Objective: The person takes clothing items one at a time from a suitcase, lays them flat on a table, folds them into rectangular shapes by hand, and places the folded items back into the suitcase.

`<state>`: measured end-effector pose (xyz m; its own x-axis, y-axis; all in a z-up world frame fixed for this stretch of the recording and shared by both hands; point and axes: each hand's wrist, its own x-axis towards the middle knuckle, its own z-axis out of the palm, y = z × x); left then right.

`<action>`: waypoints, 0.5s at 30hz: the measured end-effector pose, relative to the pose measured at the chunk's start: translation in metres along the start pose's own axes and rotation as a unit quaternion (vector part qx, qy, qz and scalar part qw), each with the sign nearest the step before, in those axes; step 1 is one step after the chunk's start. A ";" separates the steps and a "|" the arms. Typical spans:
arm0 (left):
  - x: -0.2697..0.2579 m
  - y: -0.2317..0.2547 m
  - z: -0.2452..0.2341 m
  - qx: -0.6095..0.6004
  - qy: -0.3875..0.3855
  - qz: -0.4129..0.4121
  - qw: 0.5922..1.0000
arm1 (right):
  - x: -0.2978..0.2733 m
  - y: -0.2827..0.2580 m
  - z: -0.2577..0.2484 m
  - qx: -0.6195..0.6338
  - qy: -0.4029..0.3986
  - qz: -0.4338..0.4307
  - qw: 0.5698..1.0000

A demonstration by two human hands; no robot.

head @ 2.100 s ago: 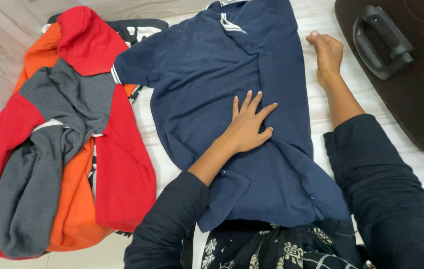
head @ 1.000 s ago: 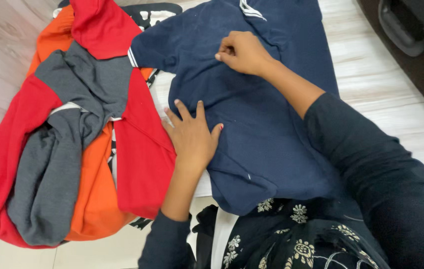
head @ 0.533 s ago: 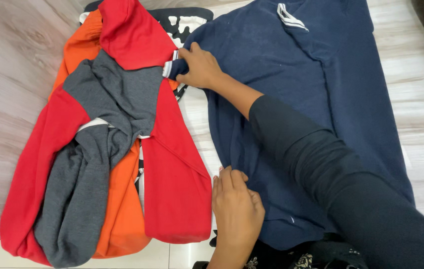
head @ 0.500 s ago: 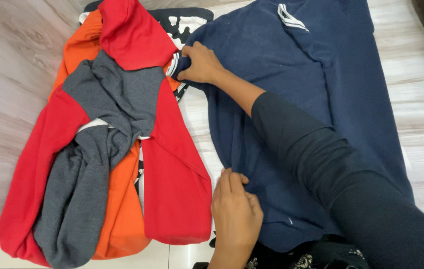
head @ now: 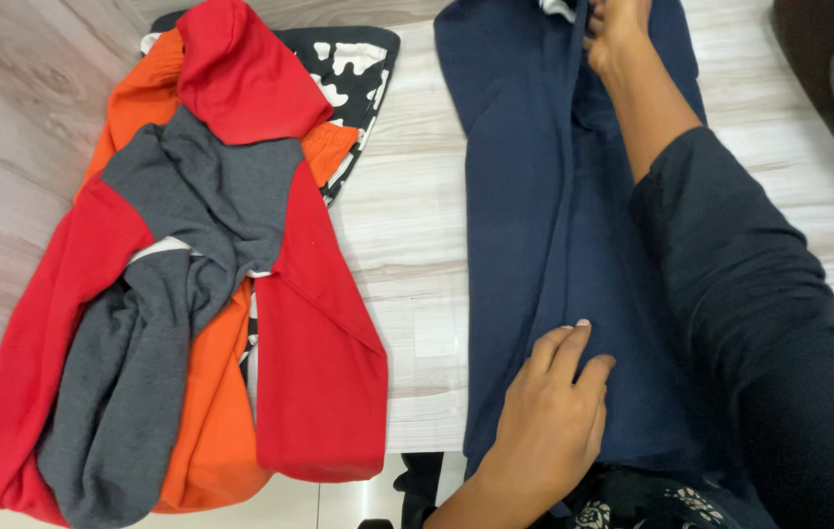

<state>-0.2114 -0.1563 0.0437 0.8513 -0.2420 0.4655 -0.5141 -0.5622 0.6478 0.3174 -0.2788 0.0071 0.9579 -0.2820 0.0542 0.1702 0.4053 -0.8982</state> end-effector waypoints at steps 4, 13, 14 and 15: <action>0.018 -0.015 0.011 0.094 0.004 -0.017 0.995 | -0.013 0.006 -0.082 -0.234 0.096 -0.199 0.947; 0.028 -0.034 0.035 0.235 -0.094 -0.089 0.963 | -0.058 -0.006 -0.045 -0.617 -0.078 -0.426 0.657; 0.026 -0.036 0.038 0.241 -0.098 -0.088 0.962 | -0.056 -0.006 -0.038 -0.613 -0.072 -0.412 0.670; 0.025 -0.039 0.039 0.248 -0.101 -0.086 0.960 | -0.052 -0.006 -0.033 -0.608 -0.066 -0.399 0.683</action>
<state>-0.1661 -0.1709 0.0063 0.9481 -0.2315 0.2181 -0.2930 -0.9026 0.3154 0.2588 -0.2951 -0.0046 0.6981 0.1230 0.7053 0.4092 -0.8769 -0.2522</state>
